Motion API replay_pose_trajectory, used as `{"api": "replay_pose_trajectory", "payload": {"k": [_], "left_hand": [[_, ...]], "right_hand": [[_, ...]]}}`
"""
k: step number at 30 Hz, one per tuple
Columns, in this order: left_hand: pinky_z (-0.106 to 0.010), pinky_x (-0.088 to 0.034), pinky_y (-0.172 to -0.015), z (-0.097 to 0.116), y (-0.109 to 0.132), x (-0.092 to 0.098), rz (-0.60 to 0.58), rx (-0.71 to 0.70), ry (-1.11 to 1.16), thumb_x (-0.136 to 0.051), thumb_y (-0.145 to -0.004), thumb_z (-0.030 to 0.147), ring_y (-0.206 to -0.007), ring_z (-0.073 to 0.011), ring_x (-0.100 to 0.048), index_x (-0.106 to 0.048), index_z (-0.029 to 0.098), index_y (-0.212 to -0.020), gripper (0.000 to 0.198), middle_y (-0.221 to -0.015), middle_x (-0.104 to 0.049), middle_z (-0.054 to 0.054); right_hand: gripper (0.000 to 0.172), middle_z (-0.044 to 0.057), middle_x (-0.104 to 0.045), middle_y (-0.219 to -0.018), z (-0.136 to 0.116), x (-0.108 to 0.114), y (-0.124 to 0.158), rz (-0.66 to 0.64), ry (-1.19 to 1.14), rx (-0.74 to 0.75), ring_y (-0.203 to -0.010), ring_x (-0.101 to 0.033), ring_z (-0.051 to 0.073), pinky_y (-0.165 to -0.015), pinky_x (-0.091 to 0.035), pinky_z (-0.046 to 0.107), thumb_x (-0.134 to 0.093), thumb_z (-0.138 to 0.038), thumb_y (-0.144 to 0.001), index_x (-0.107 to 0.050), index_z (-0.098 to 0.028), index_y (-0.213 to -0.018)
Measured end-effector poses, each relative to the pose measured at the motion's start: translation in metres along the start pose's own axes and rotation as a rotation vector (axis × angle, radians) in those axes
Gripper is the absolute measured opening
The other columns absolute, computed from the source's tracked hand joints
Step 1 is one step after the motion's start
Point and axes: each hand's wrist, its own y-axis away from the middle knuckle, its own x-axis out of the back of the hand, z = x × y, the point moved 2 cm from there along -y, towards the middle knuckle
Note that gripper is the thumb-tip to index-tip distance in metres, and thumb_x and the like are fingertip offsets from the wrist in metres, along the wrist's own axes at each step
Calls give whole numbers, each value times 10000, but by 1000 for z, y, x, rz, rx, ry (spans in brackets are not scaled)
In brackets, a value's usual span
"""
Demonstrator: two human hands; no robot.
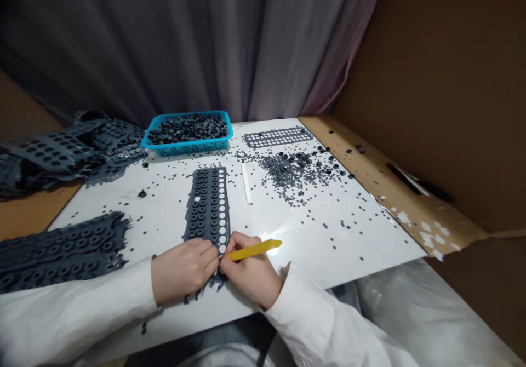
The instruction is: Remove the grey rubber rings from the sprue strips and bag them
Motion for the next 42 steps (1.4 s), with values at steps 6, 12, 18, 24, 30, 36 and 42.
{"api": "replay_pose_trajectory", "payload": {"k": [6, 12, 18, 24, 30, 36, 42], "left_hand": [[-245, -455, -658, -43, 20, 44, 307, 328, 650, -468, -874, 210, -727, -137, -580, -621, 159, -847, 164, -803, -643, -36], [-201, -410, -510, -48, 37, 15, 314, 704, 1811, -695, -671, 462, -520, -90, -533, -604, 138, -749, 345, -611, -604, 0], [-154, -339, -420, -32, 38, -27, 484, 694, 2333, -767, -606, 424, -433, -54, -490, -595, 117, -766, 387, -603, -582, -10], [-165, -359, -423, -30, 36, -24, 488, 583, 2472, -708, -687, 355, -449, -75, -517, -595, 131, -809, 279, -635, -586, -18], [-157, -324, -384, -27, 33, -23, 477, 642, 2568, -631, -717, 279, -466, -85, -497, -584, 128, -809, 183, -632, -564, -24], [-112, -147, -331, -28, 29, -29, 518, 881, 2669, -587, -721, 202, -370, -15, -319, -553, 144, -790, 97, -607, -497, 22], [-111, -142, -334, -29, 28, -32, 625, 817, 2674, -558, -729, 210, -361, -14, -259, -533, 142, -737, 72, -564, -444, 34]], "right_hand": [[118, -40, -513, -513, 2, -1, 1, -8, -1, -38, -479, -457, 89, -467, -343, 188, -518, -83, -655, -481, -180, -599], [100, -41, -532, -518, 8, 0, 2, -58, -97, -76, -459, -486, 87, -459, -366, 186, -530, -112, -699, -493, -181, -637], [106, -33, -550, -554, 14, 0, 3, -102, -189, -122, -461, -509, 82, -452, -388, 179, -521, -117, -730, -479, -183, -658], [109, -35, -551, -553, 12, -1, 5, -128, -275, -184, -446, -512, 85, -435, -409, 184, -538, -137, -731, -471, -184, -659], [119, -39, -546, -541, 7, 0, 2, -126, -293, -189, -445, -509, 85, -434, -400, 183, -550, -139, -731, -469, -181, -654], [158, -40, -541, -537, 7, 0, 4, -111, -272, -168, -451, -508, 88, -437, -396, 185, -561, -183, -769, -455, -184, -652], [122, 63, -689, -794, 0, 1, 19, -18, -327, 24, -659, -647, 160, -601, -501, 264, -460, -291, -887, -531, -197, -917]]}}
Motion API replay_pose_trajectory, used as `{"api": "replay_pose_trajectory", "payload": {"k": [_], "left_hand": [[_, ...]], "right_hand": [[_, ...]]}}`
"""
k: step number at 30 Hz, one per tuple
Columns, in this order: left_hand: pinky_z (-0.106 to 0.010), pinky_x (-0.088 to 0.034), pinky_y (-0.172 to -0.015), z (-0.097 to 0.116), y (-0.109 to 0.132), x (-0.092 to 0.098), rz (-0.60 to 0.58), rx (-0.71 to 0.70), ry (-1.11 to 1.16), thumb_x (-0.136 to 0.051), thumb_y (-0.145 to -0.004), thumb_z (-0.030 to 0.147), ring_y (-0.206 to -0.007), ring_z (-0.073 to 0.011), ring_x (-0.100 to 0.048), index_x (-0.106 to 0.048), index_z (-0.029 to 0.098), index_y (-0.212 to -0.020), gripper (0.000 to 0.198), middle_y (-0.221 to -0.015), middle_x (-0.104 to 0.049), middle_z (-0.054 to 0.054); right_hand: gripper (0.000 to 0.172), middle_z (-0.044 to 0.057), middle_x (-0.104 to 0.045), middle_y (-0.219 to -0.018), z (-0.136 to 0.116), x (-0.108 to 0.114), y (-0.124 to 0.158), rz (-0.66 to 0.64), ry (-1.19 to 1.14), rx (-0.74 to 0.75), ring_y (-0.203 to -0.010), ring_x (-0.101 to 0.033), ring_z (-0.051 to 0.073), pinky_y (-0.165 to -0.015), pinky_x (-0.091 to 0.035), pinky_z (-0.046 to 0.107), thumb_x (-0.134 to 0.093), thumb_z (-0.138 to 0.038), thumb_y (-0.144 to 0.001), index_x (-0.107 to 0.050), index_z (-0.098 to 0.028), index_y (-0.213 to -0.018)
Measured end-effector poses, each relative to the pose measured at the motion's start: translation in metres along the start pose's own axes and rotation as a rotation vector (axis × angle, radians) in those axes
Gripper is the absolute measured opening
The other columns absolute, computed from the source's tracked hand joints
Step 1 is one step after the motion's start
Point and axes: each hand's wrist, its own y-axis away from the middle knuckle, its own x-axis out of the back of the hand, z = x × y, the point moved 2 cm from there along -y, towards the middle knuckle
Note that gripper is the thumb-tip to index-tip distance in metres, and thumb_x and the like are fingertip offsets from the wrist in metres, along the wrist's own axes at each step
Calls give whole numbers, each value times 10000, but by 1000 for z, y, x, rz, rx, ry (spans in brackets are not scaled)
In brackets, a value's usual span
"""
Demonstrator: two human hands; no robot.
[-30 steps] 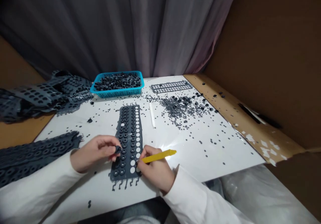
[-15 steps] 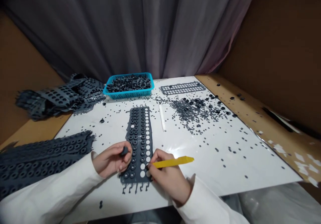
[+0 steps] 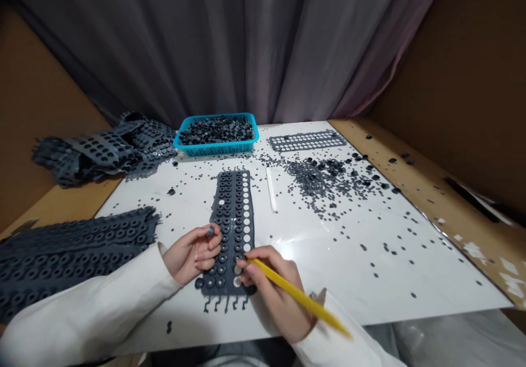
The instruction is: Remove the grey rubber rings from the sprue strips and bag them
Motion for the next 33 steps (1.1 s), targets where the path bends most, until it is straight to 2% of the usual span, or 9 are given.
{"api": "replay_pose_trajectory", "payload": {"k": [3, 7, 12, 18, 21, 25, 27, 30, 33], "left_hand": [[-108, -148, -326, 2, 2, 0, -52, -7, 30, -555, -731, 244, -373, -21, -266, -510, 140, -676, 127, -562, -436, 27], [-110, -174, -319, 9, 6, 2, -65, -92, 63, -494, -748, 270, -390, -39, -273, -467, 142, -613, 187, -564, -408, 20], [-137, -277, -346, 14, 5, 8, 36, -237, 62, -435, -648, 199, -445, -82, -365, -489, 142, -626, 82, -588, -436, -14], [-162, -367, -383, 10, 6, 6, 79, -137, 32, -396, -766, 216, -445, -89, -435, -533, 122, -684, 185, -601, -503, -33], [-185, -420, -420, 12, 10, 3, 73, -13, -3, -383, -849, 263, -448, -89, -475, -558, 82, -759, 267, -648, -554, -71], [-164, -405, -409, 19, 6, 5, 116, 41, -76, -431, -866, 244, -459, -86, -504, -542, 95, -723, 235, -603, -537, -40], [-117, -304, -349, 20, 4, 6, 120, 1, -96, -477, -850, 210, -392, -51, -429, -525, 104, -667, 217, -520, -472, 10], [-98, -179, -320, 20, 17, 0, 86, -92, -121, -584, -800, 198, -332, -13, -300, -542, 109, -653, 176, -441, -390, 62], [-118, -244, -353, 23, 52, -9, -17, -274, -182, -696, -722, 200, -346, -10, -309, -563, 120, -658, 168, -422, -371, 79]], "right_hand": [[184, 81, -684, -900, -12, -13, 6, -136, 144, 168, -789, -646, 184, -680, -499, 299, -360, -244, -921, -541, -212, -922], [99, 68, -666, -928, -21, -40, 2, -199, 511, 305, -859, -555, 234, -716, -444, 353, -556, -202, -797, -465, -211, -759], [145, 38, -607, -698, -11, -67, -9, -201, 752, 353, -772, -480, 235, -657, -388, 344, -597, -142, -728, -468, -208, -731], [272, 39, -645, -797, -28, -61, -25, 99, 391, 372, -800, -519, 211, -708, -409, 339, -584, -150, -746, -345, -224, -639], [271, 61, -657, -887, -43, -56, -36, 130, 378, 359, -885, -530, 241, -761, -406, 378, -632, -204, -719, -372, -229, -649], [219, 74, -651, -1014, -48, -29, -33, 256, 173, 268, -978, -543, 234, -865, -367, 387, -547, -324, -816, -397, -223, -693], [204, 63, -669, -946, -39, -12, -25, 330, 24, 173, -906, -564, 219, -839, -370, 366, -396, -399, -894, -460, -225, -810], [317, 26, -640, -725, -18, 2, -15, 301, -177, 53, -730, -547, 201, -729, -388, 328, -328, -455, -903, -463, -226, -1074], [332, 1, -551, -635, -2, 3, -11, 275, -292, 21, -643, -497, 174, -654, -374, 292, -385, -458, -877, -488, -202, -1061]]}}
